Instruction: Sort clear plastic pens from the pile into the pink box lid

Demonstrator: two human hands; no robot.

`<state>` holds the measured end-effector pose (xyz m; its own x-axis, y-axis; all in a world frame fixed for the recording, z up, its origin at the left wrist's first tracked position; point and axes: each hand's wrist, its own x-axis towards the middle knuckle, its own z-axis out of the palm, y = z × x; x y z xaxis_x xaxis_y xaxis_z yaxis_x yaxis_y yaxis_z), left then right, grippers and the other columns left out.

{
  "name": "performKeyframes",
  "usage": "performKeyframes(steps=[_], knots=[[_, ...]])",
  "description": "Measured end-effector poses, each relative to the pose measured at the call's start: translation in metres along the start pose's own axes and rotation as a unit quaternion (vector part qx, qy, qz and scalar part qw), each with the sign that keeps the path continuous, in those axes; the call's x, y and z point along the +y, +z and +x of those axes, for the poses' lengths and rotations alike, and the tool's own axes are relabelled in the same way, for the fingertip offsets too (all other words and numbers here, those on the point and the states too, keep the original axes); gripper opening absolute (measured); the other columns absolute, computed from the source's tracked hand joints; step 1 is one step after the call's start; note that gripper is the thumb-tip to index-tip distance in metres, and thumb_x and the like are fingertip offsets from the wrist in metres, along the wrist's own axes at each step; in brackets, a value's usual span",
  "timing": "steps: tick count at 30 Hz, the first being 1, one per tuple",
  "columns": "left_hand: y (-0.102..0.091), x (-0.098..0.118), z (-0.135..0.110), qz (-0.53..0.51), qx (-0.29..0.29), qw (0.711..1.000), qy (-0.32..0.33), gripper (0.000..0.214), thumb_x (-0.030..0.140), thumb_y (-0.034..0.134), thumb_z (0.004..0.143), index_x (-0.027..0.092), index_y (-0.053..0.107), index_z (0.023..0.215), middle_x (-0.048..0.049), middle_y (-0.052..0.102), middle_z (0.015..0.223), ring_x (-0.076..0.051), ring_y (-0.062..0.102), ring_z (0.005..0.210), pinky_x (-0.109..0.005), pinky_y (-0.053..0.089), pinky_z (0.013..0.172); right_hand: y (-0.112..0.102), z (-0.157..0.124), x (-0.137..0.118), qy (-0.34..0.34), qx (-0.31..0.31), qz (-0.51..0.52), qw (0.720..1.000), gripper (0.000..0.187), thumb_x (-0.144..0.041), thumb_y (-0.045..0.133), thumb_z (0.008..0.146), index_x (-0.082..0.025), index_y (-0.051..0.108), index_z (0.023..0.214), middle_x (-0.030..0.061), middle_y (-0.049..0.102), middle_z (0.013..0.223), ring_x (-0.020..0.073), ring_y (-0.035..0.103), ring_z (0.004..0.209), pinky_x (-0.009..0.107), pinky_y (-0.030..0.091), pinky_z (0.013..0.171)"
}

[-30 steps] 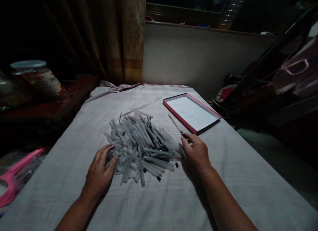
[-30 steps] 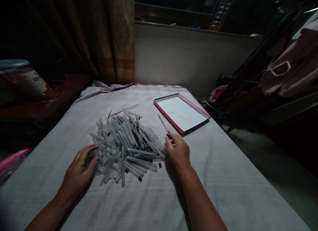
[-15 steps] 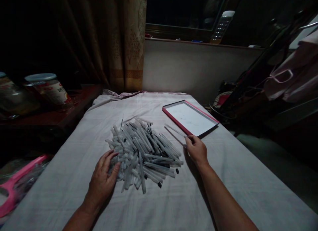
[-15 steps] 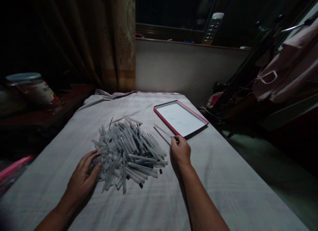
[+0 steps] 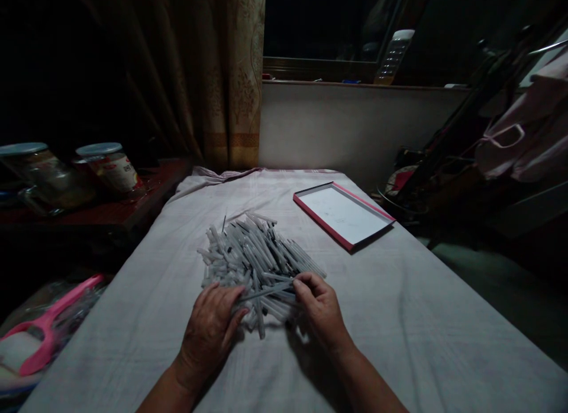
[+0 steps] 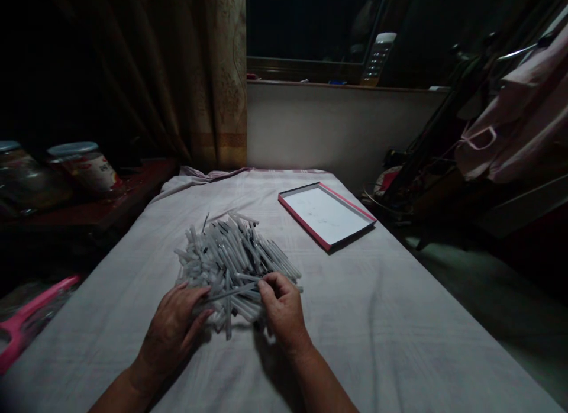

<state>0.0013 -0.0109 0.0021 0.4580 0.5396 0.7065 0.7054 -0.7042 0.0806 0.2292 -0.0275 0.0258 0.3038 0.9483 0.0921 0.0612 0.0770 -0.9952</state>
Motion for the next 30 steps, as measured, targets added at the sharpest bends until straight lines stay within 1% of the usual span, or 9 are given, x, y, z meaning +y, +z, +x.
performKeyframes(steps=[2,6,12,14,18,20,23,27,30], knots=[[0.0,0.001,0.0,-0.007,-0.007,1.0,0.002,0.017,0.027,0.048,0.098,0.021,0.056,0.112,-0.0048,0.07,0.094,-0.019,0.066,0.087,-0.037,0.052,0.089,0.0,0.0,0.002,0.005,-0.008,0.009,1.0,0.026,-0.044,0.066,0.074,-0.019,0.062,0.068,-0.003,0.053,0.056,0.0136,0.049,0.055,0.025,0.043,0.054],[0.0,0.001,0.001,-0.004,-0.005,1.0,-0.001,0.015,0.024,0.044,0.099,0.019,0.056,0.106,-0.006,0.07,0.089,-0.019,0.067,0.082,-0.031,0.053,0.076,-0.002,0.0,0.007,0.002,-0.038,0.016,0.999,0.024,-0.043,0.066,0.075,-0.019,0.065,0.074,-0.0024,0.056,0.058,0.0137,0.051,0.055,0.025,0.044,0.054],[0.002,0.002,-0.002,-0.01,-0.01,1.0,0.014,0.02,0.024,0.04,0.1,0.018,0.058,0.102,-0.0055,0.072,0.083,-0.017,0.068,0.074,-0.028,0.053,0.07,-0.01,0.003,0.013,-0.127,-0.036,-0.047,0.99,0.014,-0.03,0.062,0.079,-0.021,0.072,0.079,0.0047,0.069,0.078,0.0198,0.063,0.077,0.033,0.05,0.076],[0.002,0.001,-0.004,-0.016,-0.015,1.0,0.01,0.022,0.024,0.038,0.101,0.018,0.059,0.102,-0.0057,0.072,0.083,-0.017,0.069,0.075,-0.028,0.054,0.072,-0.011,0.003,0.014,-0.14,-0.046,-0.051,0.988,0.015,-0.03,0.062,0.08,-0.021,0.073,0.08,0.005,0.07,0.079,0.0197,0.063,0.077,0.033,0.05,0.076],[0.002,0.001,-0.008,-0.009,-0.025,1.0,0.005,0.026,0.025,0.036,0.101,0.018,0.061,0.102,-0.0062,0.073,0.085,-0.018,0.07,0.078,-0.029,0.055,0.075,-0.011,0.002,0.017,-0.067,-0.067,-0.02,0.995,0.023,-0.039,0.062,0.08,-0.018,0.071,0.079,0.0014,0.065,0.066,0.0149,0.056,0.059,0.028,0.046,0.058],[0.002,0.001,-0.01,-0.009,-0.035,0.999,0.004,0.026,0.026,0.037,0.1,0.019,0.062,0.102,-0.0065,0.074,0.087,-0.018,0.07,0.079,-0.03,0.055,0.076,-0.01,0.003,0.018,-0.036,-0.071,0.0,0.997,0.024,-0.04,0.064,0.076,-0.018,0.07,0.075,-0.0008,0.061,0.06,0.013,0.052,0.054,0.026,0.043,0.054],[0.004,0.002,-0.013,-0.022,-0.047,0.999,0.0,0.025,0.026,0.037,0.1,0.019,0.061,0.104,-0.0063,0.074,0.088,-0.018,0.07,0.079,-0.029,0.055,0.075,-0.011,0.006,0.02,-0.026,-0.08,0.029,0.996,0.02,-0.039,0.068,0.071,-0.018,0.07,0.073,-0.001,0.063,0.063,0.0139,0.055,0.058,0.027,0.045,0.059],[0.006,0.002,-0.016,-0.04,-0.052,0.998,-0.018,0.026,0.028,0.036,0.101,0.02,0.059,0.109,-0.0042,0.073,0.083,-0.017,0.068,0.069,-0.028,0.053,0.066,-0.013,0.012,0.022,-0.034,-0.099,0.066,0.992,0.013,-0.034,0.073,0.063,-0.021,0.07,0.067,0.0004,0.068,0.069,0.0179,0.062,0.072,0.032,0.05,0.074],[0.007,0.003,-0.017,-0.04,-0.05,0.998,-0.018,0.023,0.032,0.038,0.101,0.021,0.057,0.108,-0.0023,0.071,0.078,-0.017,0.066,0.064,-0.027,0.051,0.063,-0.014,0.013,0.024,-0.019,-0.101,0.085,0.991,0.015,-0.032,0.075,0.062,-0.022,0.072,0.073,0.0005,0.07,0.074,0.0186,0.064,0.075,0.034,0.051,0.077]])
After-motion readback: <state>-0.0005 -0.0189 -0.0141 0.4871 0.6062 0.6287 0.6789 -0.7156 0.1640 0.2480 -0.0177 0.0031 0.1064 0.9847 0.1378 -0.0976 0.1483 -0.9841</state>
